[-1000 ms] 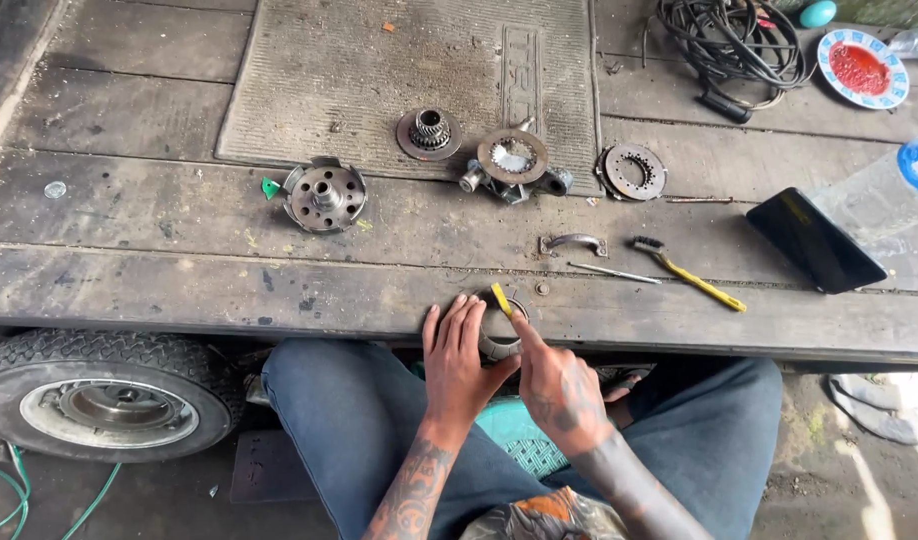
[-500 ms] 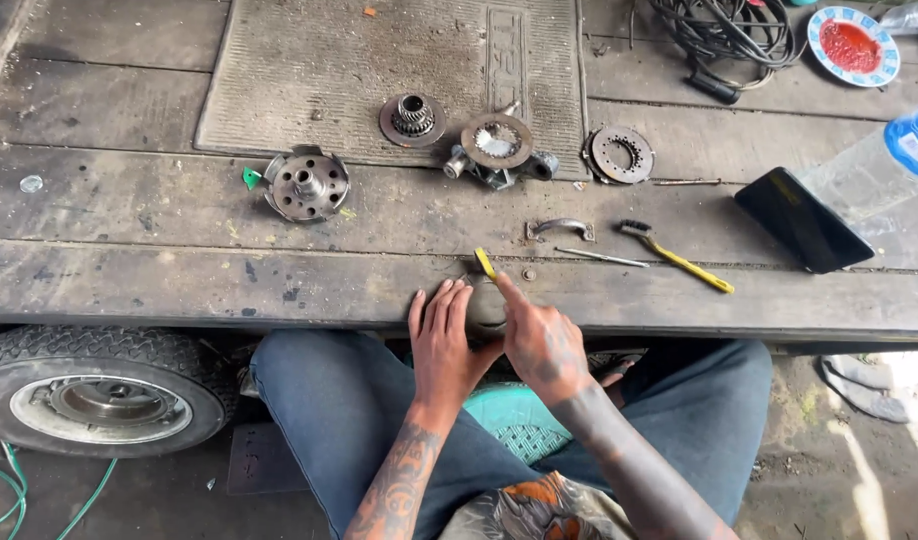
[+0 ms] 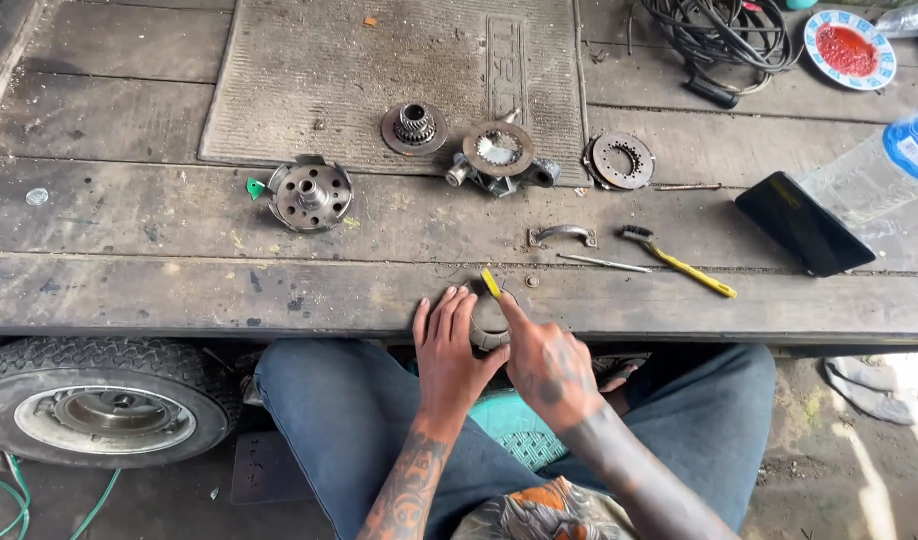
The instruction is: The person is cleaning a metal motorcycle clutch plate by scraping its surface with a small brush.
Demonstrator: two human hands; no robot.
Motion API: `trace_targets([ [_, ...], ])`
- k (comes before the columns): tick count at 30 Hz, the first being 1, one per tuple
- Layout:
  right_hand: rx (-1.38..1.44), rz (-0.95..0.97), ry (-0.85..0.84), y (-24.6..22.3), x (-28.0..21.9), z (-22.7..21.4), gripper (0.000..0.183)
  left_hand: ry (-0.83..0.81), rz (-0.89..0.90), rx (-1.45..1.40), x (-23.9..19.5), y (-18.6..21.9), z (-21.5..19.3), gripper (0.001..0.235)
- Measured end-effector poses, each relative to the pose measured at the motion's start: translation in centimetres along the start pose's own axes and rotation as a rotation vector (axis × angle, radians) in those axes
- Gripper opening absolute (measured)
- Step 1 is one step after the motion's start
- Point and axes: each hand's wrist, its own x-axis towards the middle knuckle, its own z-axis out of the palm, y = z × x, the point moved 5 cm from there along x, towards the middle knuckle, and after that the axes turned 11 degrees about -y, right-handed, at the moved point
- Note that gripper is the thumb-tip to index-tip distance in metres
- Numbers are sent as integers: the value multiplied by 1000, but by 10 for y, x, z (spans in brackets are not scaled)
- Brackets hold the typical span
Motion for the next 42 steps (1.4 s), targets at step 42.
trace_targets([
  [42, 19, 46, -17, 13, 16, -4, 53, 64, -31, -31, 3, 7, -4, 77],
])
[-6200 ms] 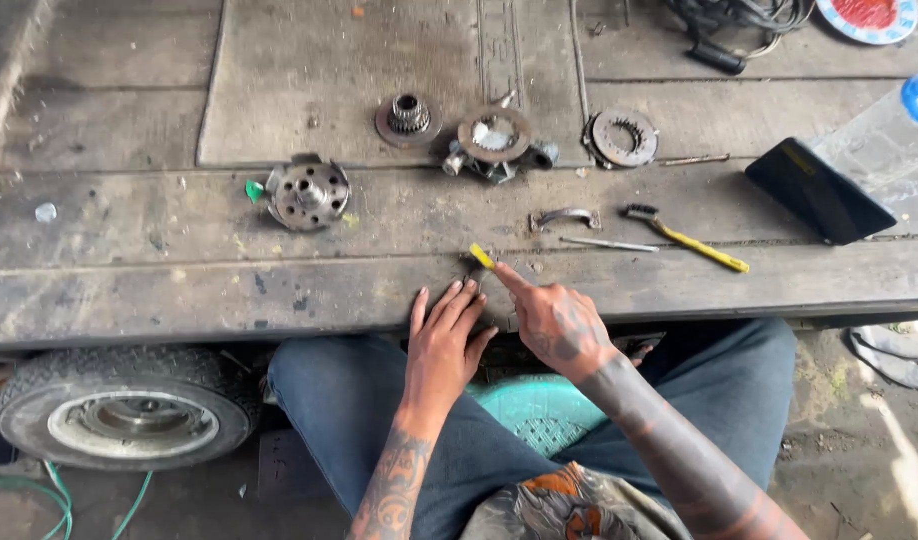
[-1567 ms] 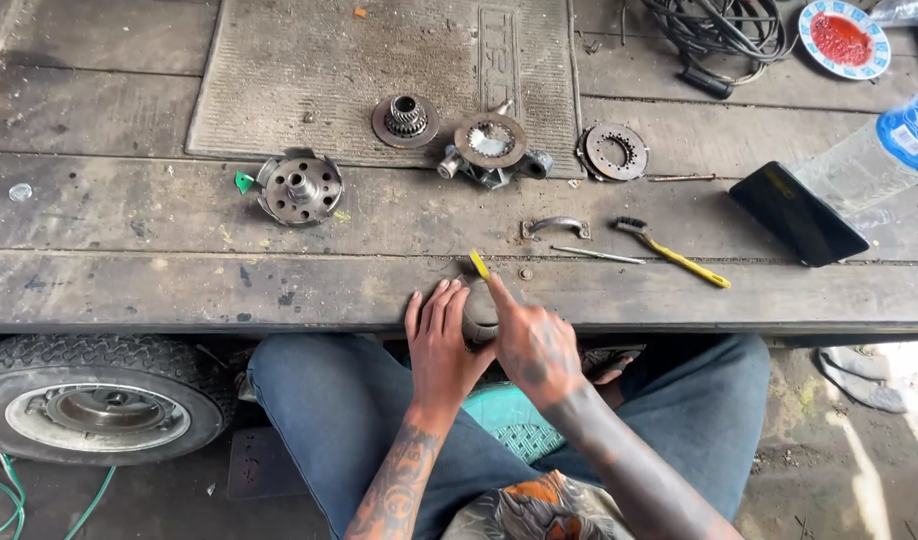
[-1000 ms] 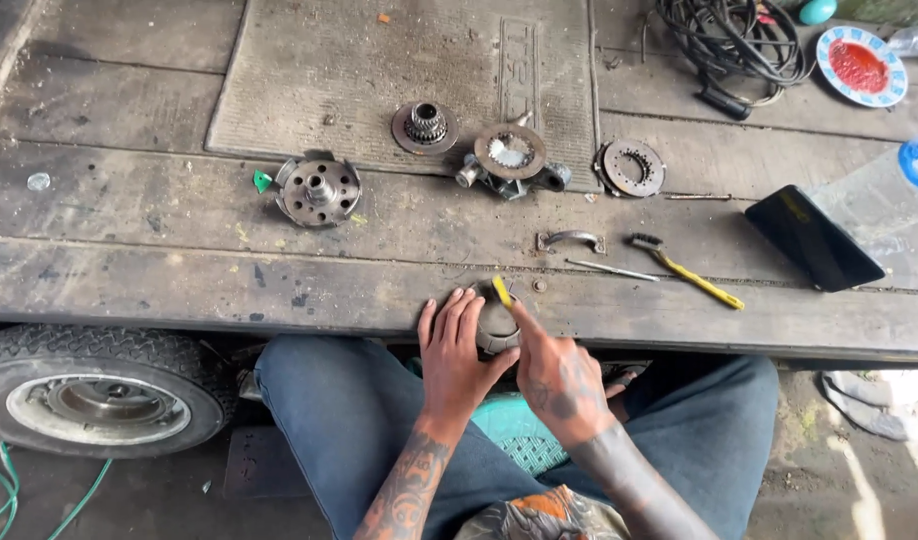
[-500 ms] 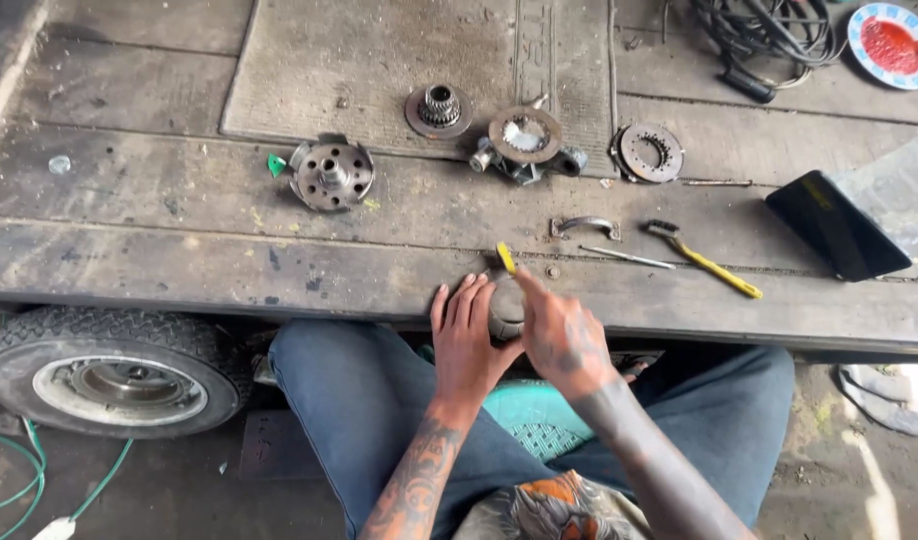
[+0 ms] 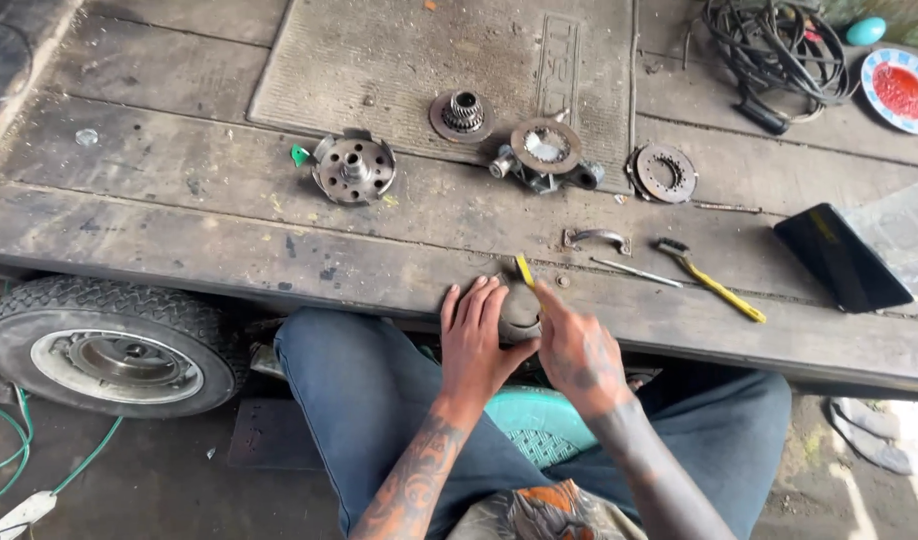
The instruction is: The person is cleaning a metal motorcycle clutch plate by scraping its surface with a small brush.
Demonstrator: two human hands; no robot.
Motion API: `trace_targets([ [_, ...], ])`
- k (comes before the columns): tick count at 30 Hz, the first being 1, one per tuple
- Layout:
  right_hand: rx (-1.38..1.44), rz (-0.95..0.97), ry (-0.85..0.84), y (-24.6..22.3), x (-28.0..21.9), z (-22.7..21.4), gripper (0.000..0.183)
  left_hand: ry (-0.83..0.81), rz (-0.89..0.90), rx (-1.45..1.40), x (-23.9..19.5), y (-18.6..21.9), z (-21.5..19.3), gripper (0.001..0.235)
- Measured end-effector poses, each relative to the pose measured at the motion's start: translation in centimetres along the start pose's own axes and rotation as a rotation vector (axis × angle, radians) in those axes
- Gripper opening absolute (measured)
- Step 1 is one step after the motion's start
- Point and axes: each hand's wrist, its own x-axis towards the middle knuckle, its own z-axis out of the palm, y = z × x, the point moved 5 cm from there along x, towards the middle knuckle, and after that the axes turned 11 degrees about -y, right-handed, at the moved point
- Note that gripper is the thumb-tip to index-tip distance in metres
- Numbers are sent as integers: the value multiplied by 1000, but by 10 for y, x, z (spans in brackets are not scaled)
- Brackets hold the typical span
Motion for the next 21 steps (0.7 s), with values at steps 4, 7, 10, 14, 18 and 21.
trace_targets([
  [4, 19, -54, 40, -11, -1, -7, 52, 2, -2, 11, -1, 1, 0, 77],
  [7, 0, -8, -4, -4, -31, 4, 58, -58, 5, -8, -4, -7, 6, 79],
  [10, -29, -48, 64, -8, -8, 4, 57, -66, 13, 28, -1, -6, 4, 78],
  [14, 105, -97, 162, -6, 8, -31, 52, -158, 53, 1, 3, -11, -6, 83],
  [18, 321, -70, 251, 30, -16, -52, 49, -468, 45, -85, 23, -25, -6, 92],
  [21, 402, -75, 280, 56, -29, -46, 47, -646, 62, -113, 39, -21, -13, 98],
])
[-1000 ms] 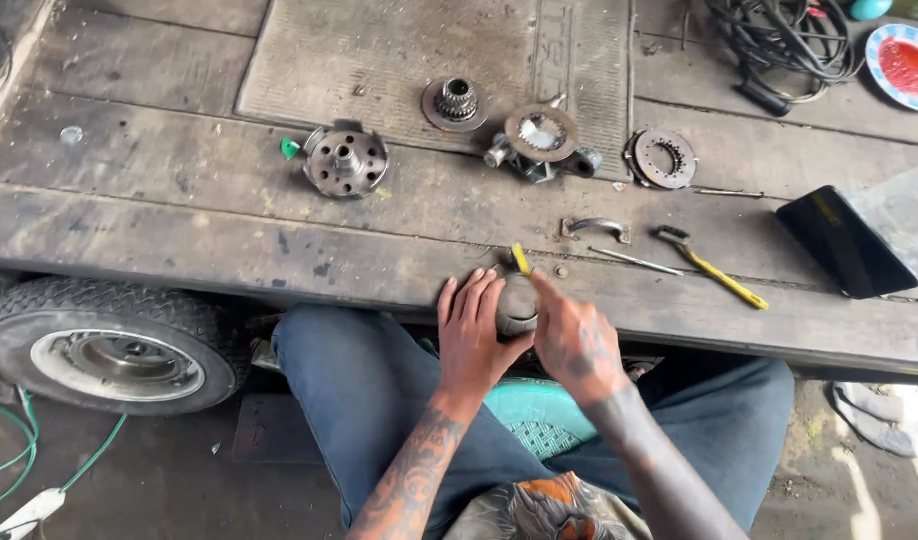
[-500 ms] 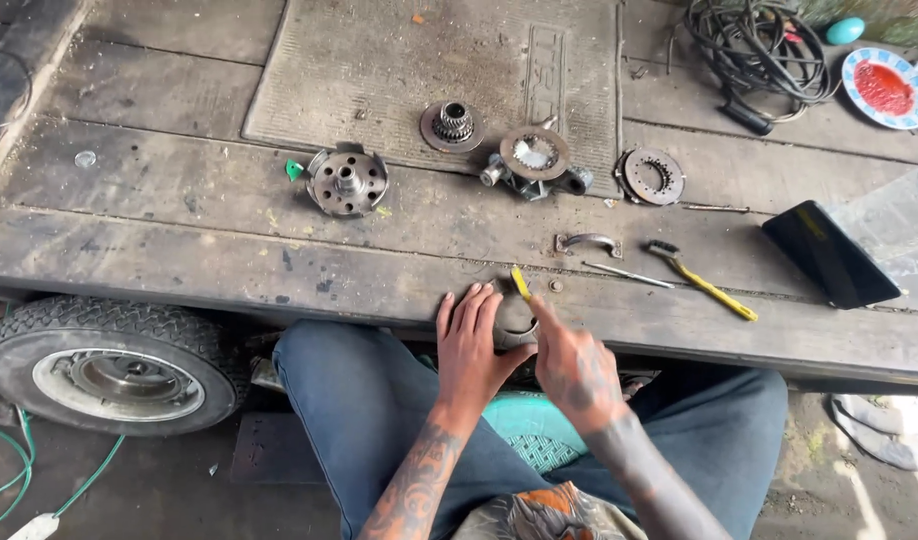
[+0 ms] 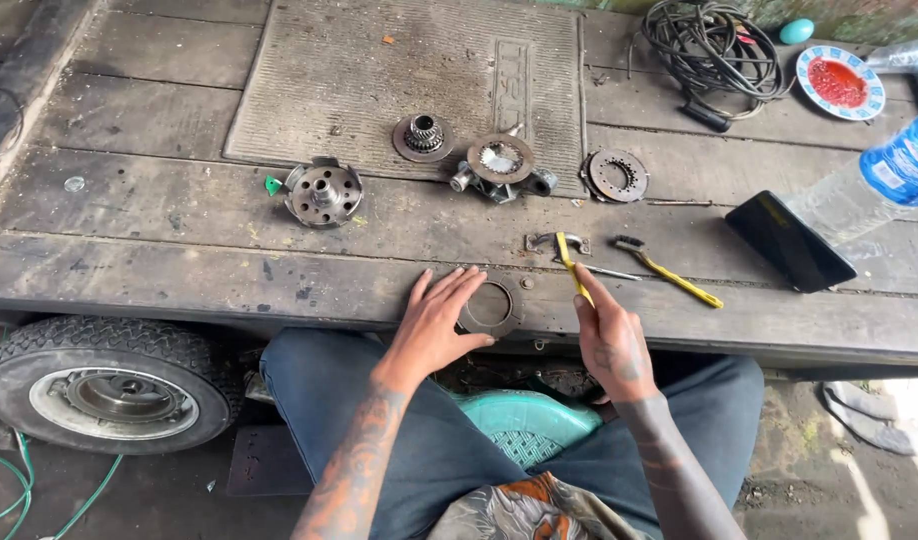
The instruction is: The person is cleaning a metal motorcycle clutch plate by scraping its surface with a small brush.
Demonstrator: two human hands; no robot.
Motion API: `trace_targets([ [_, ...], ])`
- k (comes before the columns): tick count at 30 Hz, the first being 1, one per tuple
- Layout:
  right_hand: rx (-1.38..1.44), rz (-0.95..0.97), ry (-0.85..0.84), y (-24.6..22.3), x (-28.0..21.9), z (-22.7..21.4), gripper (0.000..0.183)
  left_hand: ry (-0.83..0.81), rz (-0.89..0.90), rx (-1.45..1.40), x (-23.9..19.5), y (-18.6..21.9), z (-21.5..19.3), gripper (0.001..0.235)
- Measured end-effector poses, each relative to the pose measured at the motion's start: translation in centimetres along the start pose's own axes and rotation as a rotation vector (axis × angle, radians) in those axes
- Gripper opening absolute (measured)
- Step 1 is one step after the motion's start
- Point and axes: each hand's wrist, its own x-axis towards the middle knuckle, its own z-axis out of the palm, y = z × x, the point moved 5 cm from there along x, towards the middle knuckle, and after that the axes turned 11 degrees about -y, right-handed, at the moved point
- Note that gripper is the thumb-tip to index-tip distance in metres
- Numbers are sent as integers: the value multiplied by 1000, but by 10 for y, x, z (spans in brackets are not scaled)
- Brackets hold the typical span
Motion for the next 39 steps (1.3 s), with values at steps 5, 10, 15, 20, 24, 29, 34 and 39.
trace_targets([
  [5, 80, 46, -61, -30, -26, -2, 49, 99, -65, -52, -9, 28, -16, 97],
  [10, -206, 50, -194, 1, -9, 48, 47, 456, -221, 171, -27, 23, 23, 110],
  [15, -276, -20, -249, -18, 0, 60, 45, 446, -209, 281, -22, 10, 30, 99],
  [20, -328, -89, -286, -29, 30, 72, 49, 406, -239, 299, -19, 10, 28, 93],
  [24, -360, -22, -388, -53, 28, 50, 49, 399, -243, 299, -16, 17, 19, 93],
  [29, -420, 29, -455, -48, 38, 51, 48, 366, -246, 233, -18, 19, 19, 94],
  [34, -362, -88, -456, -49, 19, 43, 51, 359, -254, 250, -19, 21, 17, 93],
  [39, -365, -111, -415, -56, 37, 53, 52, 347, -256, 235, -17, 21, 16, 93],
])
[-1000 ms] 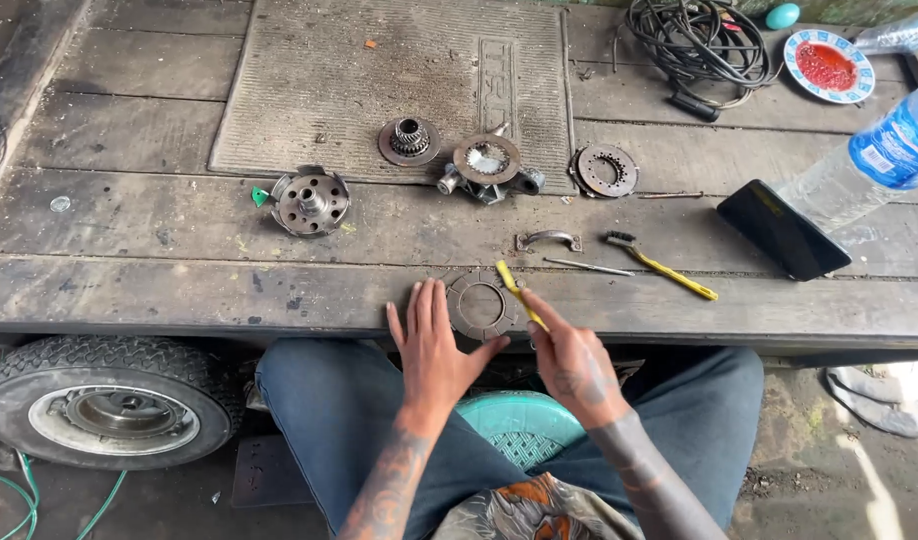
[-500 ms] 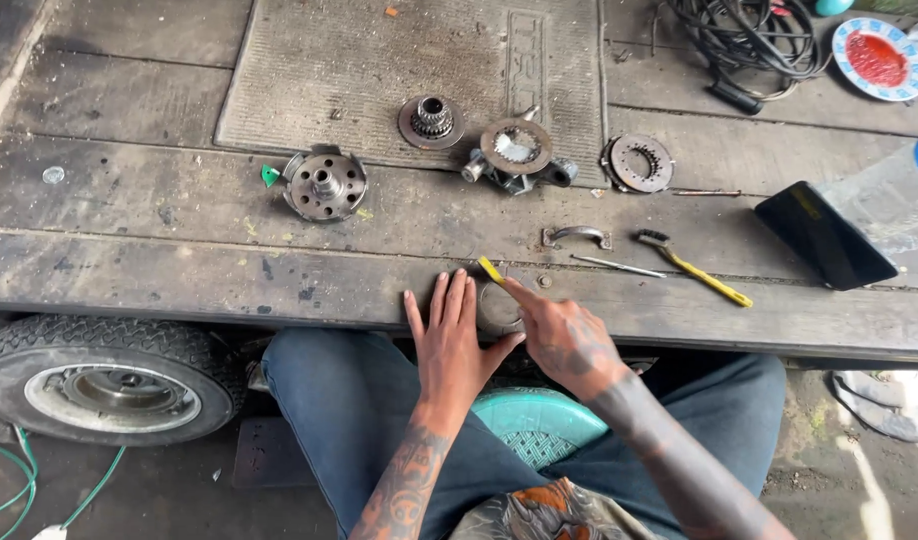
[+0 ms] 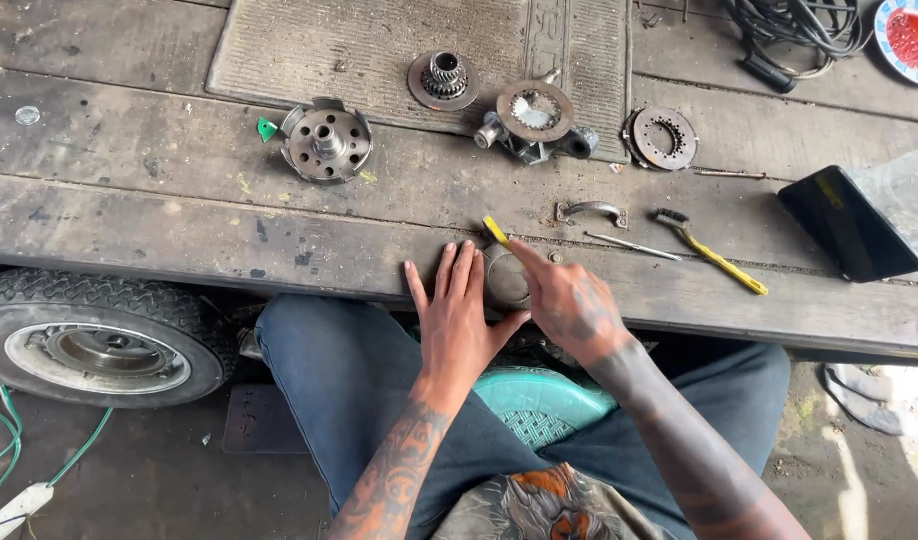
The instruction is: The person is cleaning a metal motorcycle clutch plate by scraping its surface with a small brush.
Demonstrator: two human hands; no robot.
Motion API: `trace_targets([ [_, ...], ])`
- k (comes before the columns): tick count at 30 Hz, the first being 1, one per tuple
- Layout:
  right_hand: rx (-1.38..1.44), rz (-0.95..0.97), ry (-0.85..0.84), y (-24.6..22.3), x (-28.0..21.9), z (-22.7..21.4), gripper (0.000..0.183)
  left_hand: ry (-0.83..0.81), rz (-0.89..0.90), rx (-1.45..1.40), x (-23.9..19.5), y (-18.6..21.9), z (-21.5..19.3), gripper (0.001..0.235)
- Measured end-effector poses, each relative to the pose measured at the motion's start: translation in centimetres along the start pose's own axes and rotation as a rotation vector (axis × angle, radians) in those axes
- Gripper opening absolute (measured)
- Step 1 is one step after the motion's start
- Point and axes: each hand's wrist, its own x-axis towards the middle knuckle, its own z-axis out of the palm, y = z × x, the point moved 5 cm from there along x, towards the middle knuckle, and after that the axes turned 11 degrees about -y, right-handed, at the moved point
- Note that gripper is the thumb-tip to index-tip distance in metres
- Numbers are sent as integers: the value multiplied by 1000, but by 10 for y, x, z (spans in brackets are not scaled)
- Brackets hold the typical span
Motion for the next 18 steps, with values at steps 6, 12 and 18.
trace_targets([
  [6, -14, 23, 18, 12, -16, 3, 52, -30, 0, -16, 0, 1, -4, 93],
  [12, 29, 31, 27, 0, -12, 1, 52, -49, 1, 12, 1, 1, 1, 92],
  [18, 47, 46, 7, 14, -16, 8, 47, -55, -9, 3, 1, 1, 0, 92],
])
